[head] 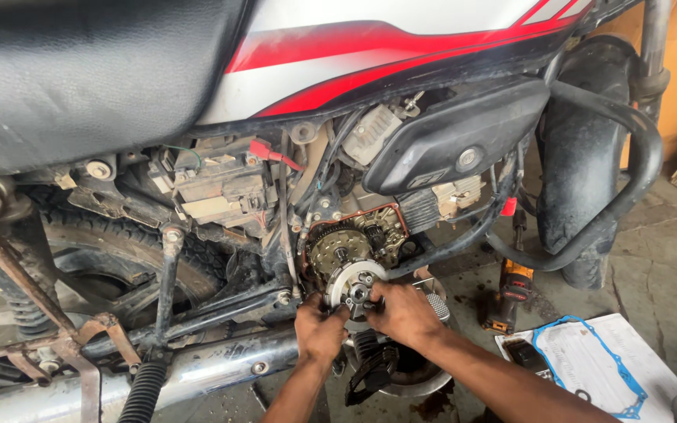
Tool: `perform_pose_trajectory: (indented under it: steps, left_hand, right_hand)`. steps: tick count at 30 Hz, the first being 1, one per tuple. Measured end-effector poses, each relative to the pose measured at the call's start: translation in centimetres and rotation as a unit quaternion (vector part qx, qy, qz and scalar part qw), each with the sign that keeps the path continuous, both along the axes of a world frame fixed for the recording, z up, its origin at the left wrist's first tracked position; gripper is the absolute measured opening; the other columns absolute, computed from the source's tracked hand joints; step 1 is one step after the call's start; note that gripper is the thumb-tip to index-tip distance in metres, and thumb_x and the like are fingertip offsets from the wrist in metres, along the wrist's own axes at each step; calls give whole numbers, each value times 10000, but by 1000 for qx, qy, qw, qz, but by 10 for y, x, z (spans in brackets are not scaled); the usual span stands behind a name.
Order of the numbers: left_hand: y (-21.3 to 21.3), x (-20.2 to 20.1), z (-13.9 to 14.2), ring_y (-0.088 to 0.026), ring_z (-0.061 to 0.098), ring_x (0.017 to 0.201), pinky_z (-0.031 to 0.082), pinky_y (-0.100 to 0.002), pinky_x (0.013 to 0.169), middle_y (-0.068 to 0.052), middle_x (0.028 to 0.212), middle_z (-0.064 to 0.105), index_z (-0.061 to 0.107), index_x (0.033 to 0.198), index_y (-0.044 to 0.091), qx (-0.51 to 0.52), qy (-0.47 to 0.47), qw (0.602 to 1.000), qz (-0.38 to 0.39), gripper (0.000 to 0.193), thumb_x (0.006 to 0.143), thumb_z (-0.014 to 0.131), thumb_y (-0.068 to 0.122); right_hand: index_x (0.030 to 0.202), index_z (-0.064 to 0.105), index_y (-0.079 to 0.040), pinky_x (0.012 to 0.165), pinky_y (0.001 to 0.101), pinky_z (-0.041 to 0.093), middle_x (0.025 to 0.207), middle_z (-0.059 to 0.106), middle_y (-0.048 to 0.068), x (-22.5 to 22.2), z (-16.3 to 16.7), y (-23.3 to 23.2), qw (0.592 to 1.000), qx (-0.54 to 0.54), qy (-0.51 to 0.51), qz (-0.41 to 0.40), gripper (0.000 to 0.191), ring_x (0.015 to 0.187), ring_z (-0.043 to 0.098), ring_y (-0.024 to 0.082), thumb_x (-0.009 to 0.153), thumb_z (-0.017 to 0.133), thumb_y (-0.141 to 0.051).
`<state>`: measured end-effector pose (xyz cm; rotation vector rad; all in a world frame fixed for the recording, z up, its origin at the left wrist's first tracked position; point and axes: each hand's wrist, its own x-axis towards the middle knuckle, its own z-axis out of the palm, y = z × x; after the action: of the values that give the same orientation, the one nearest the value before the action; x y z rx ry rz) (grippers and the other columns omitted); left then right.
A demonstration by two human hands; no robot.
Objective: The person repeatedly removes and reinstalls the motorcycle clutch assembly. They detach the clutch basket, inspect it, and then attempt to fit it back onto the engine shaft multiple times.
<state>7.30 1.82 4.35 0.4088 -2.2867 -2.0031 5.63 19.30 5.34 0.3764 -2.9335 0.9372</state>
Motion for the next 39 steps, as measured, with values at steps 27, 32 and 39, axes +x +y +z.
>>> perform_pose_trajectory:
  steps: [27, 32, 39]
  left_hand:
    - [1, -9, 2, -292, 587, 1178, 571, -417, 980, -166, 1350, 486, 350, 1421, 58, -261, 59, 963, -6, 827, 760, 836, 162]
    - [12, -4, 17, -373, 426, 1383, 495, -523, 991, -129, 1465, 438, 652, 1253, 166, -575, 130, 805, -57, 455, 839, 741, 335]
    - [21, -20, 3, -363, 591, 1257, 600, -451, 902, -150, 1505, 412, 722, 1093, 71, -570, -18, 817, -85, 303, 926, 691, 322]
  right_hand:
    - [1030, 691, -84, 882, 515, 541, 1073, 691, 233, -28, -15, 0, 996, -12, 85, -37, 250, 961, 688, 434, 797, 764, -139]
    - [1028, 685, -80, 853, 540, 548, 1100, 672, 239, -31, -17, -3, 992, 19, 111, -52, 257, 950, 686, 450, 791, 756, -151]
    - [1168, 627, -57, 823, 512, 585, 989, 727, 291, -48, -35, -10, 991, 116, 59, -8, 301, 877, 731, 429, 876, 649, -125]
